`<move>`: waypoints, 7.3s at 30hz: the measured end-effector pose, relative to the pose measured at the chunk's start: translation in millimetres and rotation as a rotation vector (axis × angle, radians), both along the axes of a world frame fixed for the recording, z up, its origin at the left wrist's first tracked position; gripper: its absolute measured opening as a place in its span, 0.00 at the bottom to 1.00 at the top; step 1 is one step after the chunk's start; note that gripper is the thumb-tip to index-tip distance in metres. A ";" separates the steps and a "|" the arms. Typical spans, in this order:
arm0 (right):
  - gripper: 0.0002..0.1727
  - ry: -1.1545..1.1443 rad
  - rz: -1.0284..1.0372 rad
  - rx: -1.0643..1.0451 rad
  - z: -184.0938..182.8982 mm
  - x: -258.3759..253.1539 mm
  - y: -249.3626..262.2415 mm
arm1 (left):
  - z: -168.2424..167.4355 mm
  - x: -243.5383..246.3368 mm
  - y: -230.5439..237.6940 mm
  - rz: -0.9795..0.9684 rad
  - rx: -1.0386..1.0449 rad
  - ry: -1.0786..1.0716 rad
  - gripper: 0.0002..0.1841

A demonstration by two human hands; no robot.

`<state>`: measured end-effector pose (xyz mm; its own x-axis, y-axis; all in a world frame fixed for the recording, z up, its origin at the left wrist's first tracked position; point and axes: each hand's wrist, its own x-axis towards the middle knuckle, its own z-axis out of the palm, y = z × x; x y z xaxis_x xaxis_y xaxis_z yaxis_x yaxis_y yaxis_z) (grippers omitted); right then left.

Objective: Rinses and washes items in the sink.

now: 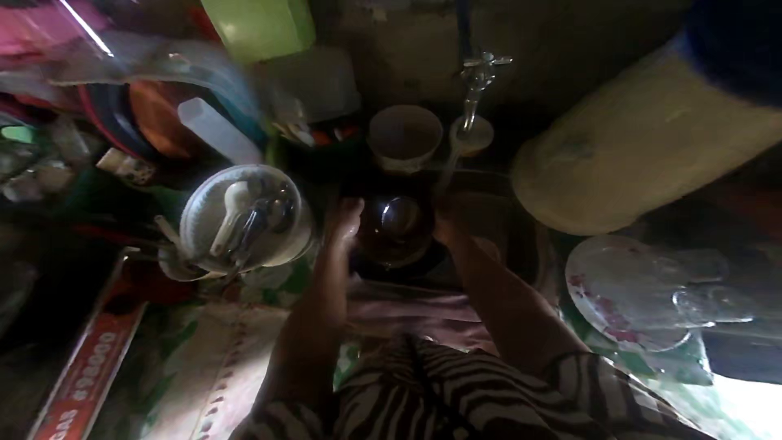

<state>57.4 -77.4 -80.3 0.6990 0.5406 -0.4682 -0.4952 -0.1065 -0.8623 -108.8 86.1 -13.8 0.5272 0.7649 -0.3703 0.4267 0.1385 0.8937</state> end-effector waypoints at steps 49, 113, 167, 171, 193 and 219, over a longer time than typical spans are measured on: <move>0.38 -0.090 0.023 0.173 92.0 -53.8 48.0 | 181.0 -209.9 58.3 -0.002 0.941 -0.544 0.13; 0.27 -0.238 0.072 -0.826 -52.9 -85.9 27.2 | 88.5 -123.2 404.8 0.236 0.908 0.432 0.40; 0.41 -0.225 0.192 -0.717 -37.5 -72.2 2.7 | 90.1 -118.9 150.9 -0.469 0.683 0.840 0.63; 0.39 -0.201 0.171 -0.618 -52.7 -65.4 -1.3 | 107.1 -120.5 145.3 -0.515 0.657 0.827 0.64; 0.32 -0.065 0.256 -0.470 -41.0 -43.0 -18.6 | 160.0 -105.3 110.0 -0.181 0.655 0.873 0.58; 0.21 0.290 -0.500 -0.093 5.6 -6.6 -225.9 | -134.6 252.6 -210.0 -0.459 -0.269 0.344 0.22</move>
<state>50.8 -303.4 -74.7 0.6948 0.1261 -0.7081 -0.7192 0.1323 -0.6821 143.7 -124.0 -148.4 0.5960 0.3456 -0.7248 0.7527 0.0739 0.6542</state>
